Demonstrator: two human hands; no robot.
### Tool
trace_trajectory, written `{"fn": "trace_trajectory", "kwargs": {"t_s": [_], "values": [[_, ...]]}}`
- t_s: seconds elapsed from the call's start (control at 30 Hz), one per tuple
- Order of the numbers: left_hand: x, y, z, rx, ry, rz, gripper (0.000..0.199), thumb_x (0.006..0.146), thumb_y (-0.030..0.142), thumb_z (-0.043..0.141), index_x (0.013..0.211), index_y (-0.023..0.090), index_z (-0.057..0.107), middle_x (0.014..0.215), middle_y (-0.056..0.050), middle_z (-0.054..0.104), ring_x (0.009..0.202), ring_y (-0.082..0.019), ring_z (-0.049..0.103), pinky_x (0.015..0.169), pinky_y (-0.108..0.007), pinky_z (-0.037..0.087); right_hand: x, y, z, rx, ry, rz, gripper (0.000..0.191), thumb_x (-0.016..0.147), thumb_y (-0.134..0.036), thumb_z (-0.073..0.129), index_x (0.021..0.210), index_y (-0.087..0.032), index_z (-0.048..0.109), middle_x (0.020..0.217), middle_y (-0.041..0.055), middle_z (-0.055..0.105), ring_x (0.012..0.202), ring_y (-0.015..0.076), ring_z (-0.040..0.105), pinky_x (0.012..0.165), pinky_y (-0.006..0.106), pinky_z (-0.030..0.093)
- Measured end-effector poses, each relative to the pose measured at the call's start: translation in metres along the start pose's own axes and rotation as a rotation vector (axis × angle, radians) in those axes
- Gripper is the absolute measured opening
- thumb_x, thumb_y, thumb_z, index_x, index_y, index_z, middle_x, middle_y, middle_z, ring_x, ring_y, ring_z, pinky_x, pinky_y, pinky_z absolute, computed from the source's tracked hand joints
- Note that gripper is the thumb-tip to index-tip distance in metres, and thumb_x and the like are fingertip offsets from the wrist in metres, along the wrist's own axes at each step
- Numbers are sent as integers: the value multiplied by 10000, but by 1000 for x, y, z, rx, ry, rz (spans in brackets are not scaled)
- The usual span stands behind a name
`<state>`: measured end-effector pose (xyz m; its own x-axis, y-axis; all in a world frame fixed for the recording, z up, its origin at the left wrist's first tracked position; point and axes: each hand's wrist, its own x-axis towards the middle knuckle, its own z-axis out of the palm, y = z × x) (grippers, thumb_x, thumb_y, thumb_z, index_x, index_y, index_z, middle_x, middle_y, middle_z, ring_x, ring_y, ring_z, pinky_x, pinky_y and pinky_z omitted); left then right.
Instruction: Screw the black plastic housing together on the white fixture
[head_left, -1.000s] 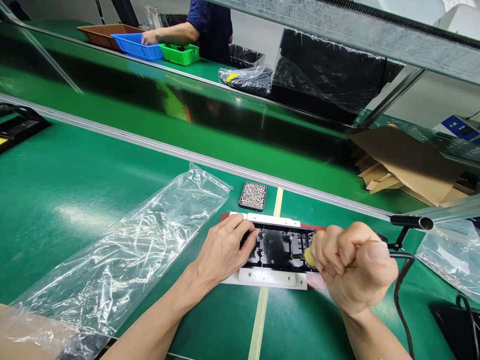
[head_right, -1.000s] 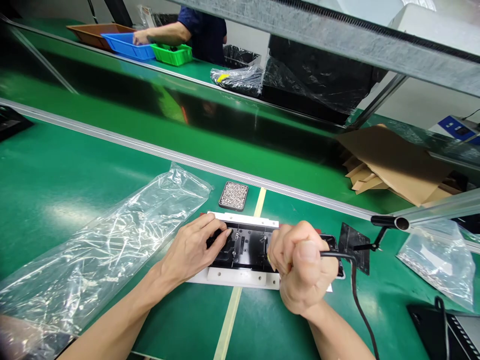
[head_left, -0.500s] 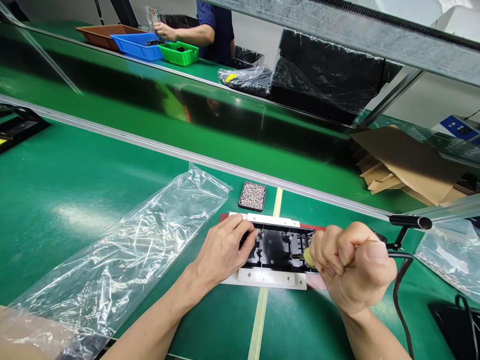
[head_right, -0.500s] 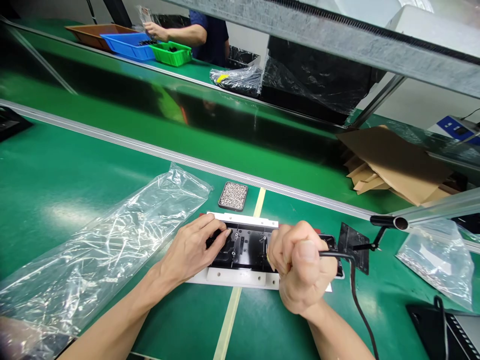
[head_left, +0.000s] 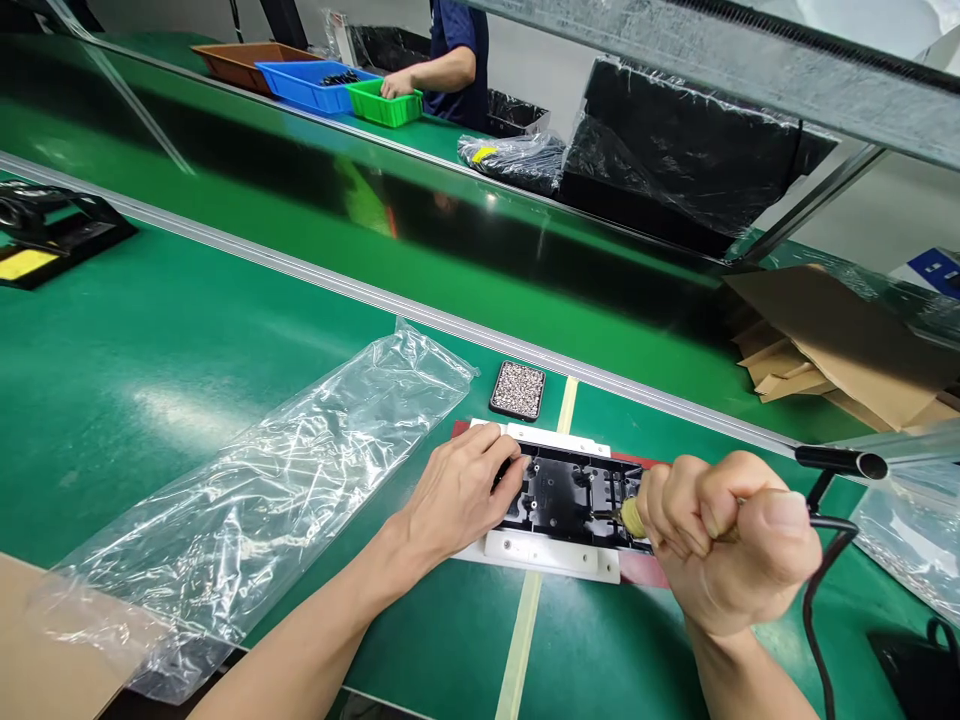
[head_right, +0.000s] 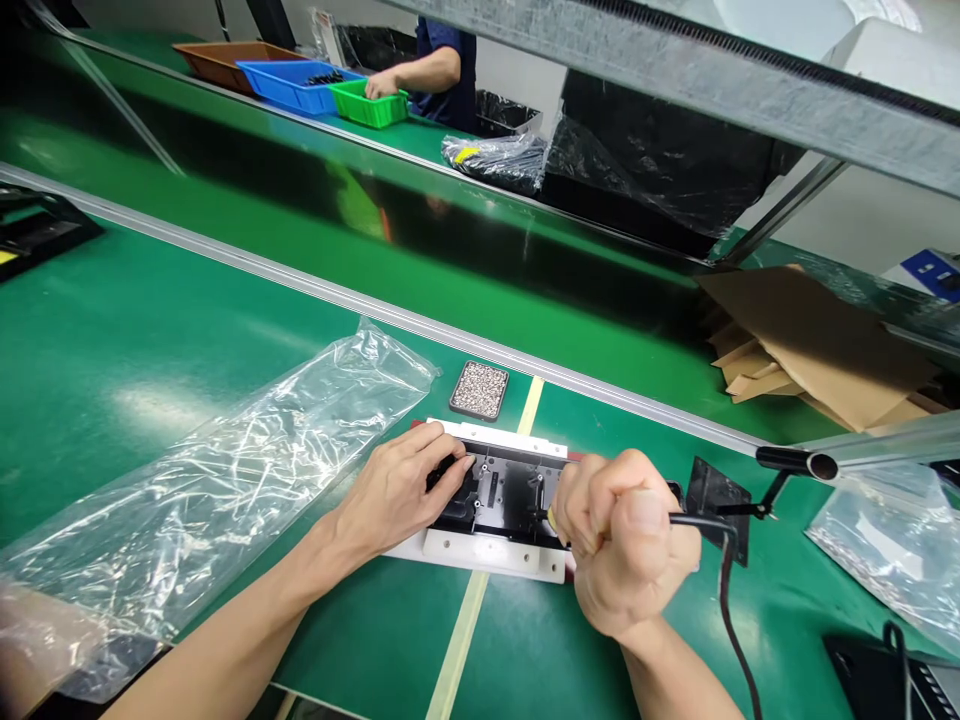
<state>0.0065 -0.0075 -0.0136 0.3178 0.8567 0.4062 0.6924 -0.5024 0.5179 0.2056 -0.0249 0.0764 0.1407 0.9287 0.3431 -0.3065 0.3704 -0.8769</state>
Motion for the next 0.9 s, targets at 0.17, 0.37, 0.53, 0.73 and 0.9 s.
{"fn": "trace_trajectory", "kwargs": {"t_s": [0.17, 0.37, 0.53, 0.73, 0.9], "values": [[0, 0, 0, 6, -1, 0, 203, 1065, 233, 472, 928, 173, 608, 857, -20, 571, 729, -177, 530, 646, -333, 450, 0, -1, 1, 7, -4, -2, 420, 927, -348, 560, 568, -189, 411, 434, -54, 287, 374, 75, 247, 348, 191, 246], [-1, 0, 0, 4, 4, 1, 207, 1069, 240, 470, 924, 176, 603, 856, -16, 570, 724, -174, 529, 645, -331, 444, 0, 0, 1, -2, -8, -19, 423, 937, -367, 548, 576, -193, 414, 440, -58, 287, 375, 74, 247, 342, 185, 260], [-1, 0, 1, -12, -3, -4, 206, 1070, 239, 469, 925, 174, 600, 857, -15, 563, 726, -172, 527, 660, -333, 460, -1, 1, 1, 6, -10, -25, 416, 941, -369, 538, 582, -197, 418, 442, -59, 273, 380, 78, 239, 333, 181, 260], [-2, 1, 0, -11, -6, -9, 200, 1067, 234, 470, 923, 175, 596, 853, -13, 559, 723, -170, 524, 655, -329, 457, -1, 0, 2, 4, -6, -13, 422, 948, -366, 528, 582, -196, 408, 447, -59, 261, 382, 76, 232, 335, 180, 253], [-1, 1, -1, -21, -3, -8, 198, 1065, 225, 469, 917, 173, 591, 849, -11, 554, 722, -167, 527, 676, -329, 476, -1, 0, 1, 14, -16, -24, 411, 948, -357, 530, 582, -198, 427, 447, -57, 268, 382, 78, 234, 336, 187, 251]]}}
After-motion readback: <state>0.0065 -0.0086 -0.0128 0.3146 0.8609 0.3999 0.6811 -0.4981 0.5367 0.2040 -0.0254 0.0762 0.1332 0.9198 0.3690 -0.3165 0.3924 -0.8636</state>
